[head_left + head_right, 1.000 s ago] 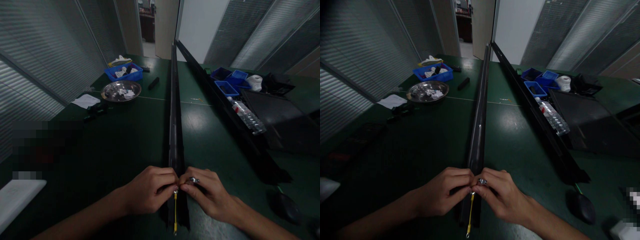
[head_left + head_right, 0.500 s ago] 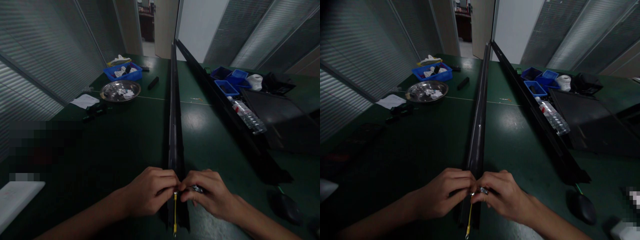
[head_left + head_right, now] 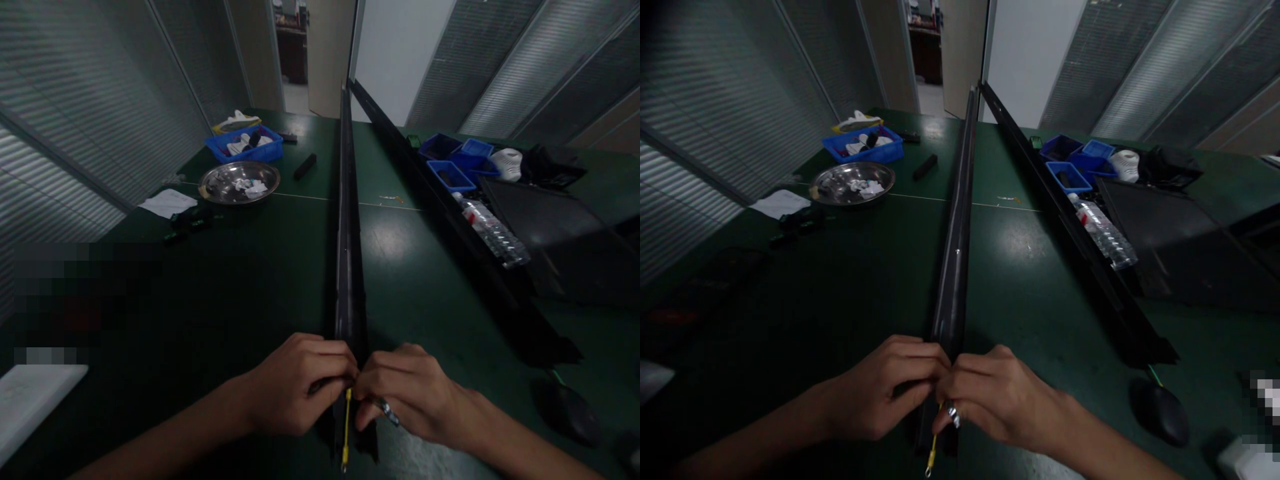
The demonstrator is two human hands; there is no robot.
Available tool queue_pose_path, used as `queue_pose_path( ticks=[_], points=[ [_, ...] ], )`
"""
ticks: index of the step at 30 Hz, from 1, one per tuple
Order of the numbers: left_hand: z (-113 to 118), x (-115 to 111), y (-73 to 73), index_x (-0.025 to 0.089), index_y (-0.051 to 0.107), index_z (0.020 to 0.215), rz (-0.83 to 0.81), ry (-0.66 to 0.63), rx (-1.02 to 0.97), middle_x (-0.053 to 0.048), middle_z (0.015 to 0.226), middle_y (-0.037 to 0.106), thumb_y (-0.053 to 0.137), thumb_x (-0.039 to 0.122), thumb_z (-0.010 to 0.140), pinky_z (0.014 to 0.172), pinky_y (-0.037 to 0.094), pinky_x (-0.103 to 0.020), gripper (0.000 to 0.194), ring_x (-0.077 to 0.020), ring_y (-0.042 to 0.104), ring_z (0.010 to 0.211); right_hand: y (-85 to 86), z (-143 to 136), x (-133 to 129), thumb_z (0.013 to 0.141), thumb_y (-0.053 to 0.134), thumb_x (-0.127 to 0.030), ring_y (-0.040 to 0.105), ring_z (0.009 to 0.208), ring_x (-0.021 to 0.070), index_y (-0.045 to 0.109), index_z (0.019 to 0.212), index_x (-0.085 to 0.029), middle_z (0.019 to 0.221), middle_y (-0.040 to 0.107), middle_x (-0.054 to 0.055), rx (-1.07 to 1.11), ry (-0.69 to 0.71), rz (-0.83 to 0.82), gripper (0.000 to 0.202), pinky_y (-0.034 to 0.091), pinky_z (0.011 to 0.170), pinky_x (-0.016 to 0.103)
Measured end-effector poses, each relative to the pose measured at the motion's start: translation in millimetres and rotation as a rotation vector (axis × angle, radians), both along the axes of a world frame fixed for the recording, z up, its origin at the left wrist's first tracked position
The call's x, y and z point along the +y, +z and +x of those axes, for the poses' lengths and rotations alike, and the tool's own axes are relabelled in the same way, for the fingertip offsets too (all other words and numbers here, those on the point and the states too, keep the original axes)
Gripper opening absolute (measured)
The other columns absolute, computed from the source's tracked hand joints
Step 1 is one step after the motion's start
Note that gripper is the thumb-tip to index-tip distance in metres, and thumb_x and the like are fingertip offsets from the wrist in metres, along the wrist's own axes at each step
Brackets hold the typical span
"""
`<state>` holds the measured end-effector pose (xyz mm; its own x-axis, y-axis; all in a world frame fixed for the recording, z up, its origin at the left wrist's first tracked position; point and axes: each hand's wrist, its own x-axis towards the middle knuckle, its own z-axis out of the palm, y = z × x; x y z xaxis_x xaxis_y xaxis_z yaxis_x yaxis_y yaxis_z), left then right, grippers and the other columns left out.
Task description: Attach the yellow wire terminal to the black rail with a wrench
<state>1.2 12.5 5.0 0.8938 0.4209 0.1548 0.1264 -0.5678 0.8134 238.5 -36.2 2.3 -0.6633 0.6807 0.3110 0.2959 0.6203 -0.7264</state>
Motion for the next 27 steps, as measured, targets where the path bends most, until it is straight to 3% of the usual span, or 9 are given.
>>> queue_pose_path(
  ticks=[6, 11, 15, 20, 27],
  points=[
    [0, 1, 1.0, 0.014, 0.068, 0.103, -0.027, -0.006, -0.042, -0.008, 0.102, 0.070, 0.049, 0.005, 0.093, 0.082, 0.056, -0.033, 0.023, -0.0192, 0.070, 0.091, 6.3, -9, -1, 0.112, 0.040, -0.032, 0.058, 0.067, 0.0111, 0.062, 0.102, -0.017, 0.083, 0.063, 0.001, -0.052, -0.015, 0.161, 0.029, 0.040, 0.059, 0.027],
    [0, 0, 2.1, 0.013, 0.069, 0.105, -0.058, 0.007, -0.072, -0.009, 0.105, 0.070, 0.048, 0.004, 0.094, 0.083, 0.057, -0.032, 0.025, -0.0196, 0.070, 0.093, 4.1, -14, -2, 0.107, 0.053, -0.031, 0.052, 0.062, 0.0099, 0.059, 0.088, -0.019, 0.076, 0.057, -0.003, -0.056, -0.048, 0.168, 0.024, 0.036, 0.055, 0.027],
    [1, 0, 1.3, 0.013, 0.066, 0.107, -0.119, 0.045, -0.061, -0.009, 0.107, 0.068, 0.049, 0.006, 0.098, 0.086, 0.056, -0.031, 0.021, -0.0194, 0.068, 0.097, 7.7, -13, -1, 0.106, 0.054, -0.027, 0.058, 0.068, 0.0113, 0.062, 0.099, -0.019, 0.082, 0.061, -0.001, -0.089, -0.137, 0.070, 0.014, 0.037, 0.059, 0.027],
    [0, 1, -1.5, 0.014, 0.064, 0.112, -0.097, 0.065, -0.046, -0.008, 0.102, 0.067, 0.045, 0.012, 0.105, 0.082, 0.053, -0.029, 0.021, -0.0179, 0.065, 0.093, 18.0, -11, 5, 0.107, 0.052, -0.024, 0.059, 0.068, 0.0095, 0.061, 0.097, -0.018, 0.080, 0.061, -0.002, 0.109, -0.253, -0.106, 0.014, 0.041, 0.063, 0.023],
    [0, 1, -2.8, 0.013, 0.065, 0.105, -0.067, 0.058, -0.040, -0.007, 0.096, 0.065, 0.045, 0.011, 0.104, 0.079, 0.052, -0.028, 0.020, -0.0177, 0.064, 0.087, 17.1, -10, 9, 0.108, 0.052, -0.025, 0.060, 0.074, 0.0106, 0.061, 0.096, -0.019, 0.084, 0.061, 0.000, 0.160, -0.185, -0.201, 0.017, 0.044, 0.068, 0.022]
  ],
)
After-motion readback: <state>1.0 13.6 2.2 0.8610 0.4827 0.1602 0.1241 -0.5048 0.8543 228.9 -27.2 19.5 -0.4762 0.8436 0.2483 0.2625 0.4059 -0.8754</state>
